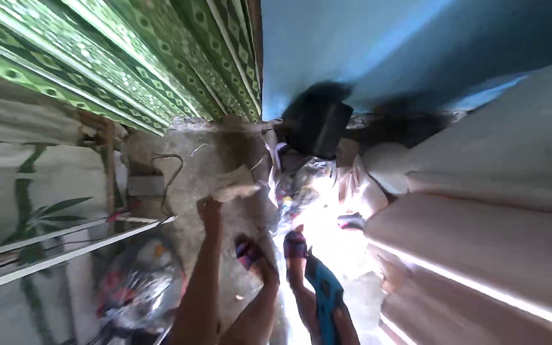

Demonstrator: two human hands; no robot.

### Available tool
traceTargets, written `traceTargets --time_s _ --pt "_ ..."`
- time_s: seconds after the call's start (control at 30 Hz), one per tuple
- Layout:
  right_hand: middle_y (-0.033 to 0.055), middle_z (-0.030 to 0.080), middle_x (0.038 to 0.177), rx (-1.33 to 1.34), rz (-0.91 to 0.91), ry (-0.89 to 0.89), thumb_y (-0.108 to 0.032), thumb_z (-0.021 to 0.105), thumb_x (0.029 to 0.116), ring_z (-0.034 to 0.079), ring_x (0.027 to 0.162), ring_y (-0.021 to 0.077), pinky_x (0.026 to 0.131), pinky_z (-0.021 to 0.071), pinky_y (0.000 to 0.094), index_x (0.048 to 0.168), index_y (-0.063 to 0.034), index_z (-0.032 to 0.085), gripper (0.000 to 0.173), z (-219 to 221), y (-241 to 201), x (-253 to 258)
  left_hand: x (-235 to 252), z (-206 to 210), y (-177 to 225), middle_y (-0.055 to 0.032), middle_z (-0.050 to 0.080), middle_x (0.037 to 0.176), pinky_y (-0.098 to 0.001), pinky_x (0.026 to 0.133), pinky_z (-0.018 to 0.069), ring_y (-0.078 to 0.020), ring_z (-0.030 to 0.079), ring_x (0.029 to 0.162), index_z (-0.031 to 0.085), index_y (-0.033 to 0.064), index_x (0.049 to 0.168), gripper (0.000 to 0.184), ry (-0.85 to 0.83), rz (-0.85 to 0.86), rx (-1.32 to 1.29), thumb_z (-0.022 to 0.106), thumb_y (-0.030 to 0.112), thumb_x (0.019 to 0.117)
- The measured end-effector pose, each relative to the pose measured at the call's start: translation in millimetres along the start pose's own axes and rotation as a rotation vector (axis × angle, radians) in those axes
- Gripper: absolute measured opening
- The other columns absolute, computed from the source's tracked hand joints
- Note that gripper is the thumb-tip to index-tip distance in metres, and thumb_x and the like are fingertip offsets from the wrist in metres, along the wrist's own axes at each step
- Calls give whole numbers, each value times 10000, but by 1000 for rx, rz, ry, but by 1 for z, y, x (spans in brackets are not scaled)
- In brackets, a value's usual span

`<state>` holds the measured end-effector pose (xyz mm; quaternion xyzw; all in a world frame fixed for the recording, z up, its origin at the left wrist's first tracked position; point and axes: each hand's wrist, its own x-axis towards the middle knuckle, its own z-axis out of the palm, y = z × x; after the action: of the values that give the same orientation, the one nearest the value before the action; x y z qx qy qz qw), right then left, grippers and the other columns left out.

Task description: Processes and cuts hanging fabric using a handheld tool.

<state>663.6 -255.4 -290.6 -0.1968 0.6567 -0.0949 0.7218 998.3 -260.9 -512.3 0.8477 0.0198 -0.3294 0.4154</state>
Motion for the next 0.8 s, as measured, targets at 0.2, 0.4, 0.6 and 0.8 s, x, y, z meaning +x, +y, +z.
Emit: traceTargets --time_s 0.2,0.4,0.6,0.8 --pt "124 698 1165 -254 80 -7 -352 602 1031 721 791 242 667 631 412 1547 -161 418 580 -24 55 -51 -120 -151 159 -144 615 1289 -473 927 536 -216 629 1087 543 77 1378 402 -24 37 161 522 331 1068" --pt "181 667 1176 -427 -48 -160 -290 605 1030 687 805 243 694 594 427 1533 -82 423 573 -35 -19 -135 -230 -231 308 -15 627 1024 -327 833 550 -64 612 874 591 57 1215 244 -206 228 123 505 235 1072" --pt "201 668 1092 -480 -231 -97 -276 576 1048 661 743 261 662 571 452 1509 -80 460 515 -70 -62 -187 -319 -295 407 78 672 1010 -256 768 574 4 643 841 610 172 1206 222 -353 495 22 431 233 1090" --pt "168 654 1018 -149 -311 106 -246 562 1060 631 654 194 586 556 366 1476 -24 447 486 -93 -61 -253 -383 -247 439 -198 661 1160 -530 849 540 -283 652 979 610 50 1315 425 -533 478 444 433 368 1094"
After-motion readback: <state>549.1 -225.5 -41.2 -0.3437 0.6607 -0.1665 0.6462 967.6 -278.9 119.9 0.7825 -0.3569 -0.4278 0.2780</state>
